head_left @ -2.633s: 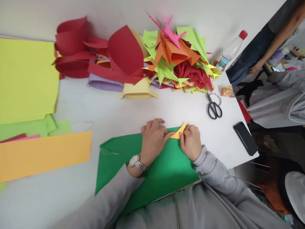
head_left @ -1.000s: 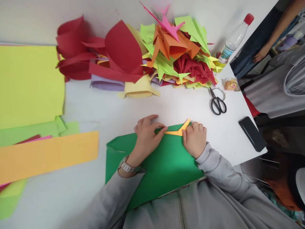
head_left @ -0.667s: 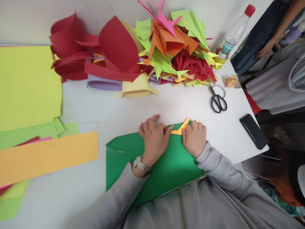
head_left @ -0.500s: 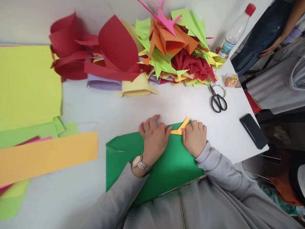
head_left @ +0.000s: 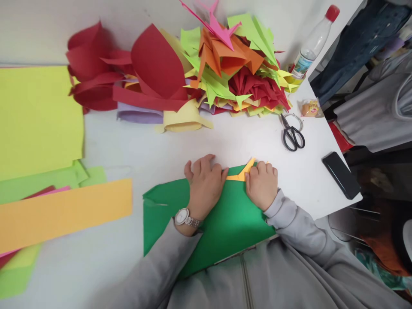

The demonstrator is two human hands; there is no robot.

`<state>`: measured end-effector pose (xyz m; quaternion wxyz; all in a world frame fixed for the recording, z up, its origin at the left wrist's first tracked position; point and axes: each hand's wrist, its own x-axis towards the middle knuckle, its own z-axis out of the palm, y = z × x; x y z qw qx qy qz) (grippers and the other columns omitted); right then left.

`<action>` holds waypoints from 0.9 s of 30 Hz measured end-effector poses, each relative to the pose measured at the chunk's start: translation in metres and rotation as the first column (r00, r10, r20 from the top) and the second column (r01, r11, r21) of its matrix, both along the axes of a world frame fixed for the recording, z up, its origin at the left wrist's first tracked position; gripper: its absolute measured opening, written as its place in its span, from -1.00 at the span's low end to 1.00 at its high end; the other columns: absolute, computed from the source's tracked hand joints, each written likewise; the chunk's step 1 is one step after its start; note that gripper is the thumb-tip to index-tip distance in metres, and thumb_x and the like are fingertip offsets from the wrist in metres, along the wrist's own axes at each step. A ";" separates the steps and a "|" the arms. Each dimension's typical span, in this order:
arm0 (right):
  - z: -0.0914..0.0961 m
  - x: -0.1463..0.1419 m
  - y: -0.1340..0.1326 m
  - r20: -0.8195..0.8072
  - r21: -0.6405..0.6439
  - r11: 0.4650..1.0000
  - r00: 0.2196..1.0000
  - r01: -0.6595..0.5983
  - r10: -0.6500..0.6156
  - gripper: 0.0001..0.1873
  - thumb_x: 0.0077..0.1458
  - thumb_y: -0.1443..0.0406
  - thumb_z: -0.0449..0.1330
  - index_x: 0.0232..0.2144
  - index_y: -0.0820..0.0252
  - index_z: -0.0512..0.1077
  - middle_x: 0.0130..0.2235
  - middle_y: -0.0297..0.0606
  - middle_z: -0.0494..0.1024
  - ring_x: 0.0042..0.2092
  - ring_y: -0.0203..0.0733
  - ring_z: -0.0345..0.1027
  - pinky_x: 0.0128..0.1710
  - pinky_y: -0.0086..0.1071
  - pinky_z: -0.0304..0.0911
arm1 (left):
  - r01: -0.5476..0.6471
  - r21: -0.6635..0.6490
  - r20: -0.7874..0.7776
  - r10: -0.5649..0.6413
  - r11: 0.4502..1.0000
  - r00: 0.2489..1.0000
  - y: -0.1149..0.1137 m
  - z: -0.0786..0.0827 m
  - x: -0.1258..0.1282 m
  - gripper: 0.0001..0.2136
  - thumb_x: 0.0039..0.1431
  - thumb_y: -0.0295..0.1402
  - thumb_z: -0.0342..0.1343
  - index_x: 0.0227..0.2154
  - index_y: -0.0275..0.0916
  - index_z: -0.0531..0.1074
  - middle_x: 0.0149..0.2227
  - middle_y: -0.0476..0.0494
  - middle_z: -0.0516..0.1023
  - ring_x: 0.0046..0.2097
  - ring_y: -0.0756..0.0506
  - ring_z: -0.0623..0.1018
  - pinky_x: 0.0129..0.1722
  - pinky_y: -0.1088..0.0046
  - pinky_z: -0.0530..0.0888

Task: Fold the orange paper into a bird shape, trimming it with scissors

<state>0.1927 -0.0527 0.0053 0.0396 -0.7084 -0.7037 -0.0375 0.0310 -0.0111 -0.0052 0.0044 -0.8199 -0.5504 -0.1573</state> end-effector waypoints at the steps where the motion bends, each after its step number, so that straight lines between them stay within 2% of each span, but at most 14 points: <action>1: 0.000 0.000 0.000 -0.002 -0.001 1.000 1.000 0.000 0.000 -0.72 0.24 0.19 0.04 -0.32 0.26 0.46 -0.24 -0.07 0.40 -0.18 0.03 0.14 -0.22 -0.15 0.01 | 0.000 0.001 -0.007 0.000 1.000 1.000 0.000 0.000 0.000 -0.70 0.28 -0.25 0.00 -0.44 -0.32 0.51 0.04 -0.45 0.43 0.02 -0.38 0.38 0.13 -0.13 0.17; 10: 0.000 0.000 0.000 -0.002 -0.013 1.000 1.000 0.005 -0.006 -0.73 0.24 0.20 0.04 -0.31 0.26 0.45 -0.23 -0.06 0.40 -0.17 0.02 0.14 -0.21 -0.16 0.02 | -0.007 -0.017 0.012 0.007 1.000 1.000 0.003 0.002 0.000 -0.70 0.26 -0.23 0.02 -0.43 -0.32 0.52 0.03 -0.44 0.45 0.02 -0.38 0.38 0.10 -0.10 0.17; 15: 0.001 -0.001 0.000 -0.011 -0.015 1.000 1.000 0.006 -0.006 -0.72 0.24 0.20 0.03 -0.30 0.26 0.46 -0.23 -0.06 0.40 -0.17 0.02 0.14 -0.21 -0.16 0.02 | 0.009 -0.019 0.029 -0.009 1.000 1.000 0.009 0.000 -0.008 -0.71 0.27 -0.22 0.01 -0.46 -0.28 0.50 0.03 -0.38 0.47 0.00 -0.37 0.40 0.08 -0.07 0.20; 18: 0.002 -0.001 0.000 -0.015 -0.018 1.000 1.000 0.009 -0.010 -0.72 0.24 0.20 0.04 -0.31 0.26 0.46 -0.23 -0.06 0.40 -0.16 0.02 0.14 -0.21 -0.16 0.02 | -0.056 0.013 0.086 0.055 0.998 0.995 0.008 0.004 -0.015 -0.72 0.29 -0.26 -0.02 -0.41 -0.30 0.49 0.00 -0.44 0.49 -0.03 -0.37 0.42 0.00 -0.03 0.29; 20: 0.002 -0.001 0.000 -0.019 -0.023 1.000 1.000 0.010 -0.010 -0.73 0.24 0.20 0.05 -0.32 0.26 0.46 -0.23 -0.06 0.40 -0.16 0.02 0.14 -0.21 -0.17 0.03 | -0.101 0.072 0.133 0.091 0.992 0.987 0.000 0.010 -0.015 -0.73 0.30 -0.30 -0.06 -0.33 -0.33 0.50 -0.01 -0.48 0.49 -0.02 -0.37 0.43 -0.06 0.00 0.35; 21: 0.001 -0.001 0.000 -0.020 -0.024 1.000 1.000 0.010 -0.011 -0.73 0.24 0.20 0.05 -0.32 0.26 0.46 -0.23 -0.06 0.40 -0.16 0.02 0.14 -0.22 -0.17 0.03 | -0.063 0.097 0.133 0.049 0.993 0.990 -0.007 0.012 -0.014 -0.74 0.31 -0.34 -0.08 -0.27 -0.34 0.50 0.01 -0.47 0.49 0.00 -0.35 0.43 -0.04 0.03 0.36; 23: 0.001 -0.001 0.000 -0.019 -0.021 1.000 1.000 0.014 -0.014 -0.73 0.24 0.20 0.05 -0.31 0.26 0.46 -0.22 -0.06 0.40 -0.16 0.02 0.14 -0.21 -0.17 0.03 | 0.130 0.123 0.078 -0.140 0.984 0.987 -0.025 0.014 -0.009 -0.74 0.30 -0.37 -0.06 -0.17 -0.38 0.50 0.01 -0.42 0.51 0.02 -0.30 0.45 0.01 0.11 0.37; 24: 0.001 -0.001 0.000 -0.017 -0.018 1.000 1.000 0.016 -0.016 -0.73 0.24 0.20 0.05 -0.31 0.27 0.46 -0.23 -0.06 0.40 -0.16 0.02 0.14 -0.21 -0.16 0.03 | 0.191 0.126 0.036 -0.197 0.974 0.980 -0.035 0.014 -0.005 -0.72 0.30 -0.34 -0.04 -0.10 -0.40 0.48 0.02 -0.42 0.51 0.02 -0.30 0.45 0.02 0.14 0.37; 27: 0.001 -0.001 0.000 -0.008 -0.009 1.000 1.000 0.019 -0.019 -0.73 0.24 0.20 0.05 -0.32 0.27 0.46 -0.23 -0.08 0.40 -0.16 0.01 0.14 -0.20 -0.16 0.03 | 0.232 0.055 -0.045 -0.230 0.971 0.972 -0.057 0.007 0.006 -0.55 0.31 -0.23 -0.05 0.08 -0.51 0.37 0.09 -0.48 0.46 0.12 -0.35 0.42 0.10 0.11 0.34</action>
